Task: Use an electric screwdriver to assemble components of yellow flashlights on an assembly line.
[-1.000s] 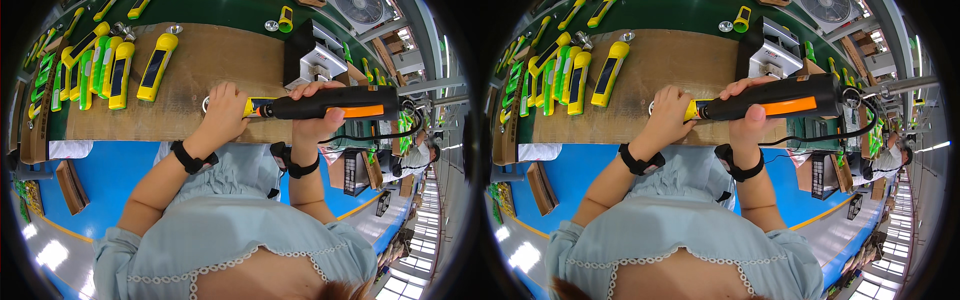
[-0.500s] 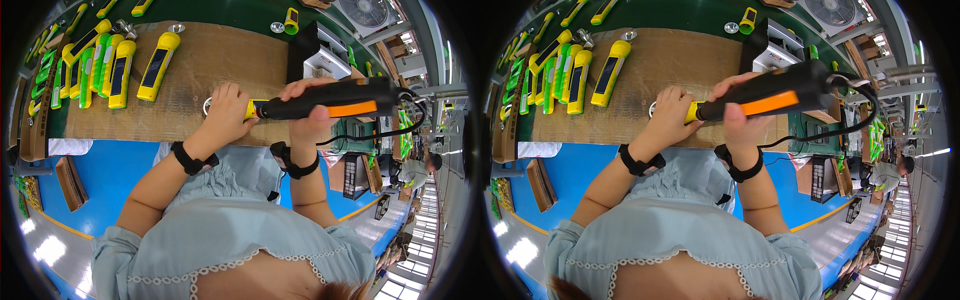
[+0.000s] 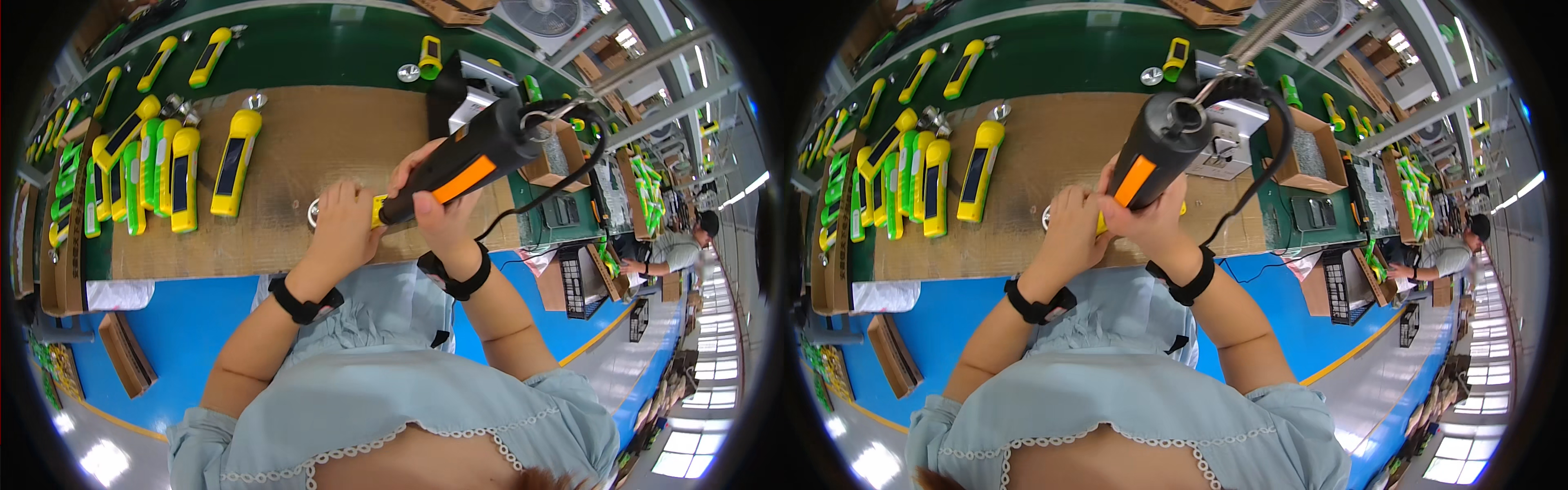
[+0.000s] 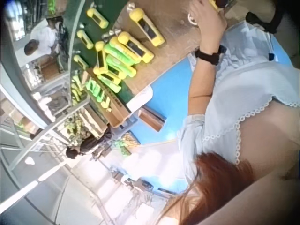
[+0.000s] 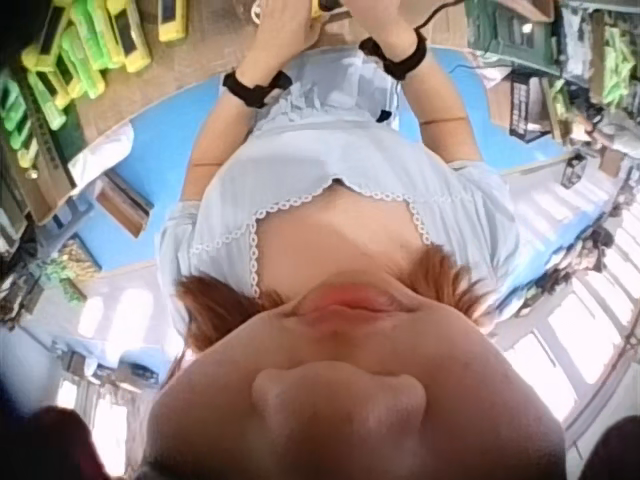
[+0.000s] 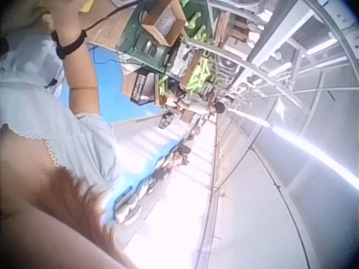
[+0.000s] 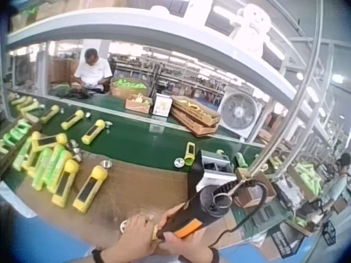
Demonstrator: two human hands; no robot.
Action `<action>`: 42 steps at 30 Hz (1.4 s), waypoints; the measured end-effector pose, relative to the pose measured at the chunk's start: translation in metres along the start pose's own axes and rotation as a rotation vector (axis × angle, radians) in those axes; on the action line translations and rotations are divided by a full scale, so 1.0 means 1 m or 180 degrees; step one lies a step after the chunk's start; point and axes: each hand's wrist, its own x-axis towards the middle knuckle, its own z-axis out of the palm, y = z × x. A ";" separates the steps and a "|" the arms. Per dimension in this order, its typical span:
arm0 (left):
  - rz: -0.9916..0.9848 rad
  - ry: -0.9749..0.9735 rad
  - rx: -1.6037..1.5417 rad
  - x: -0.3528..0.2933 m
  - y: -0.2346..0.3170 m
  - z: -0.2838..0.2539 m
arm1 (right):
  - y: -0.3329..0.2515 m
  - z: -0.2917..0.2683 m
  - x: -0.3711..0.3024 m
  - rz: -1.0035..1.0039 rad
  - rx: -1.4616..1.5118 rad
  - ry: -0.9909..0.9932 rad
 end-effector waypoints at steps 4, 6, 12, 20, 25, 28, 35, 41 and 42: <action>-0.0118 -0.0139 0.0233 -0.006 0.006 -0.005 | -0.032 -0.016 0.012 -0.0235 0.0396 0.0704; -0.0235 -0.0287 0.0267 -0.005 0.007 -0.001 | -0.059 -0.041 0.028 -0.0680 0.0923 0.1184; -0.0026 -0.0437 0.0610 -0.006 0.020 -0.010 | -0.044 -0.122 0.068 -0.1157 -0.0786 0.1749; 0.0005 -0.0398 0.1040 -0.009 0.026 -0.009 | -0.011 -0.144 0.081 -0.0598 -0.1009 0.1891; -0.0129 -0.0524 0.1080 -0.010 0.025 -0.012 | -0.029 -0.117 0.068 -0.0016 -0.0469 0.1339; -0.0064 -0.0174 0.1253 -0.012 0.022 0.000 | -0.031 -0.074 0.043 -0.0107 0.0192 0.1067; -0.0180 -0.0065 0.1040 -0.014 0.020 0.004 | -0.018 -0.013 0.029 -0.0310 0.0296 0.0614; -0.0109 0.0040 0.1015 -0.016 0.015 0.008 | -0.009 -0.006 0.027 -0.0128 0.0300 0.0600; -0.0124 0.0055 0.1013 -0.017 0.014 0.008 | -0.009 -0.005 0.027 -0.0119 0.0475 0.0706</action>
